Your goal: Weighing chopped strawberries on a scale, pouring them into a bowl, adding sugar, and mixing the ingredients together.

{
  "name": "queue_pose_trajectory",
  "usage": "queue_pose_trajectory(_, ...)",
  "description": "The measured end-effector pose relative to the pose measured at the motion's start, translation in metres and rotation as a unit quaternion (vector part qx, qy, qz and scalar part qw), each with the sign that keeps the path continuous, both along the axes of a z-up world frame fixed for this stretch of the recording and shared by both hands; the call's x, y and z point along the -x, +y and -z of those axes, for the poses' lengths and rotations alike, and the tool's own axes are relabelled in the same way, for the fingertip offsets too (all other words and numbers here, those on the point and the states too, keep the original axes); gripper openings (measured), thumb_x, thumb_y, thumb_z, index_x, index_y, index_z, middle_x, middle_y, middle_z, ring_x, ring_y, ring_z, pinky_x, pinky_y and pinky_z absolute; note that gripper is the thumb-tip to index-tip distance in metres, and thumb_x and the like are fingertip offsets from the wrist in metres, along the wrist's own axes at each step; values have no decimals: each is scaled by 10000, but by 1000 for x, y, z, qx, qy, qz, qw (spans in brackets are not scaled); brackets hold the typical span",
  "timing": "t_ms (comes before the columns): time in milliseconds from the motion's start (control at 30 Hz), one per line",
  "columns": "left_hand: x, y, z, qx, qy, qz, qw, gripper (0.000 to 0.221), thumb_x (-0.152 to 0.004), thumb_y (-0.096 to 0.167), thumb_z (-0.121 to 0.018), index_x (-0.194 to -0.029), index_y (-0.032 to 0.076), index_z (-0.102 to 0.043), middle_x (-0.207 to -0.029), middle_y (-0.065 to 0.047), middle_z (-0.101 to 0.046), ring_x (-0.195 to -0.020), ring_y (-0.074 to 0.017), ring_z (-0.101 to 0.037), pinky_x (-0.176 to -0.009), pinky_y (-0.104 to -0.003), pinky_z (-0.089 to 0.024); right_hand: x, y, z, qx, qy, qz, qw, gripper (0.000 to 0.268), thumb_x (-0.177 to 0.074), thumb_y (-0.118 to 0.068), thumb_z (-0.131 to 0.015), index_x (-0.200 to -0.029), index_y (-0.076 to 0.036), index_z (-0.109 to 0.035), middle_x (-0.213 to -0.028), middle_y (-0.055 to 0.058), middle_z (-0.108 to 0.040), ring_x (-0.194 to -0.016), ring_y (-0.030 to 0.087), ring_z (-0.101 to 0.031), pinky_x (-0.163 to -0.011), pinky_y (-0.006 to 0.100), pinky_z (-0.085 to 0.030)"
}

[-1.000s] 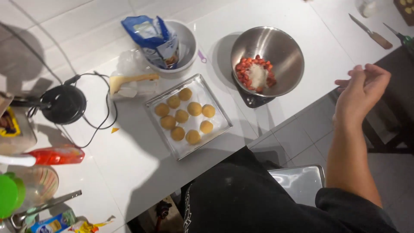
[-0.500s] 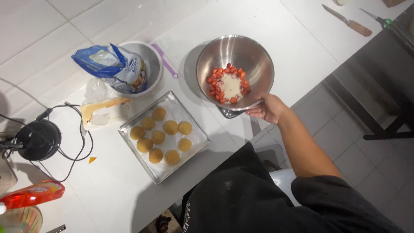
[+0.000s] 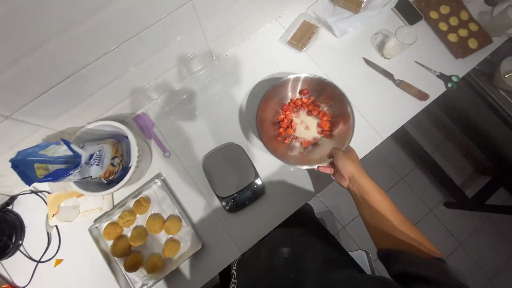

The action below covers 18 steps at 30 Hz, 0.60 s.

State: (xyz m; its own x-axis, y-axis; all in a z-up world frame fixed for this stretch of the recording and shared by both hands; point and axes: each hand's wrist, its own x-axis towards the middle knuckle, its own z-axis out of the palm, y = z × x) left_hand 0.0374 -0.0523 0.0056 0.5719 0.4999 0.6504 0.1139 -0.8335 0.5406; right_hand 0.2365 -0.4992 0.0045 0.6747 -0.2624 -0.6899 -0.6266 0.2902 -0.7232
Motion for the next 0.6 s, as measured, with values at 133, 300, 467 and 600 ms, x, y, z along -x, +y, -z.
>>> queue_pose_trajectory(133, -41, -79, 7, 8, -10, 46, 999, 457, -840, 60, -779, -1210, -85, -555, -1171, -231, -540, -1117, -400, -541, -1051, -455, -439, -9, 5, -52, 35, 34, 40, 998, 582, -874, 25, -392, -1456, 26, -420, -1269, 223, -660, -940, 394, -719, -712, 374, -643)
queue_pose_trajectory(300, -128, -163, 32, -427, 2, 232, 874, 72, -989, 326, -584, -1019, 351, -645, -1187, 152, -712, -1048, -86, -660, -1103, -404, -212, -1, 6, -56, 3, 51, -18, 999, 502, -1003, -119, -455, -1473, 56, -430, -1141, 276, -702, -847, 363, -722, -748, 351, -621)
queue_pose_trajectory(467, -133, -163, 34, -395, 87, 278, 871, 97, -950, 288, -623, -858, 315, -632, -1107, 151, -695, -1144, -177, -647, -957, -471, -279, -4, 13, -65, -49, -3, -59, 997, 402, -1055, -151, -445, -1403, 37, -519, -968, 232, -705, -715, 265, -704, -614, 296, -624)
queue_pose_trajectory(600, -128, -158, 39, -404, 132, 200, 883, 99, -911, 354, -599, -817, 328, -582, -1075, 226, -677, -1153, -107, -571, -979, -472, -221, -12, 13, -52, -92, 90, -72, 989, 614, -881, -79, -438, -1491, -105, -362, -1284, 200, -639, -671, 255, -649, -683, 341, -621)
